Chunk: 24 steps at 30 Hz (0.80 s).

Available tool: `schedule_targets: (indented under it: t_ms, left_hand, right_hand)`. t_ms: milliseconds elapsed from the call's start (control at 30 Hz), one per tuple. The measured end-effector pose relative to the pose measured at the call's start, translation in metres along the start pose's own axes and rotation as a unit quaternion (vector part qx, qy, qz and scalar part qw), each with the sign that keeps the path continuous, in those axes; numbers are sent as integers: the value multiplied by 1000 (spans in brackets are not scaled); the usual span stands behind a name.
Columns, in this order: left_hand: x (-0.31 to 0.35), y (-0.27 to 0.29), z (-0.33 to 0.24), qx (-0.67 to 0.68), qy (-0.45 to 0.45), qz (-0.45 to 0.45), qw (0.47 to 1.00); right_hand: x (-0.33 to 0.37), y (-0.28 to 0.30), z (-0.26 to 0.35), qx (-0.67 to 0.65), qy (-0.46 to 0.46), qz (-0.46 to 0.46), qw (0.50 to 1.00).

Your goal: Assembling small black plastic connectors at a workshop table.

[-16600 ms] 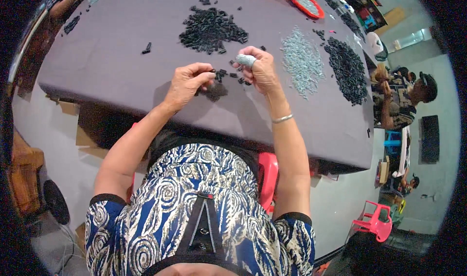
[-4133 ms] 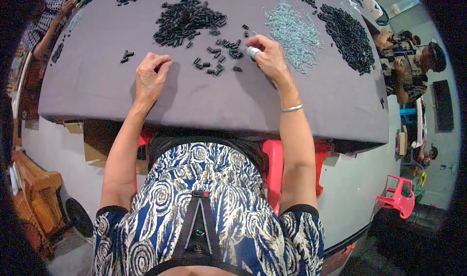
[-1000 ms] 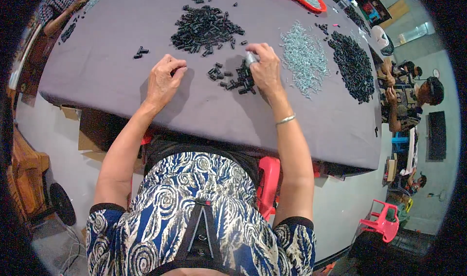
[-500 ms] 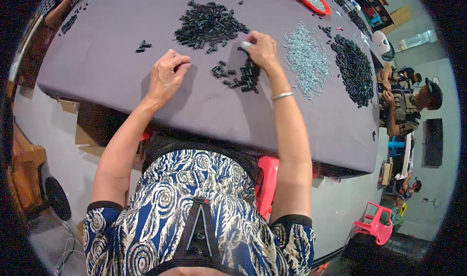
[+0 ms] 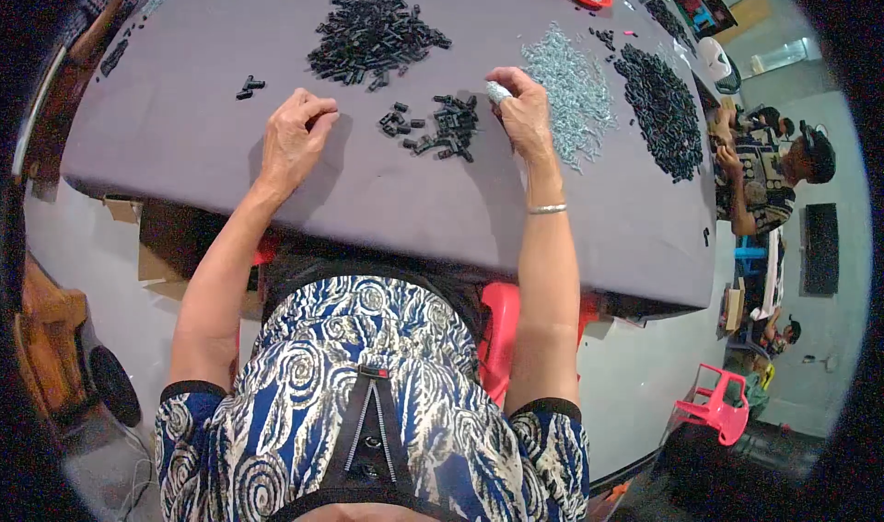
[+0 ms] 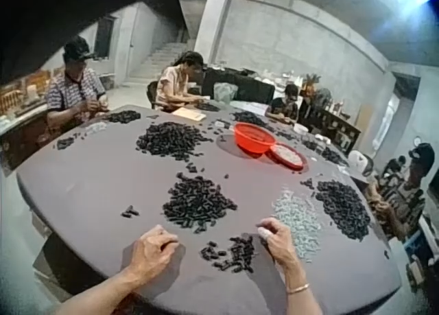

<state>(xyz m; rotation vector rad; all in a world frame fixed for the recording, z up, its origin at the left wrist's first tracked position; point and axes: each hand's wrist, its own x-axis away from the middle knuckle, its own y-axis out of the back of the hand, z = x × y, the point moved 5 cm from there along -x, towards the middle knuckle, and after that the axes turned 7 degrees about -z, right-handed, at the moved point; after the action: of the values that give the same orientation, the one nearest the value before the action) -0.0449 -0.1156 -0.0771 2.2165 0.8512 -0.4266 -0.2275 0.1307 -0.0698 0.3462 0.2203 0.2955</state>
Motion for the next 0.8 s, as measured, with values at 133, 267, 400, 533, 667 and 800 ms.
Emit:
schedule_targets:
  t_ms: [133,267,400,533,667,800]
  left_hand:
    - [0,1,2,3,7,0,1000]
    - [-2,3,3,61,12,-28,998]
    - [-3,7,-5,78,1,-47,996]
    - [-2,6,-16,158,114,5,981]
    - [1,3,-19,177,96,30,979]
    - [4,0,-17,222,123,58,966]
  right_hand:
    - [3,8,-1,45,0,5,999]
    - [3,8,-1,160,75,22,984]
    - [14,-9,21,243,227,24,943]
    - [14,-13,16,273,272,56,921]
    - [17,-17,23,264,258,55,928]
    - [16,-17,22,275,266,33,923]
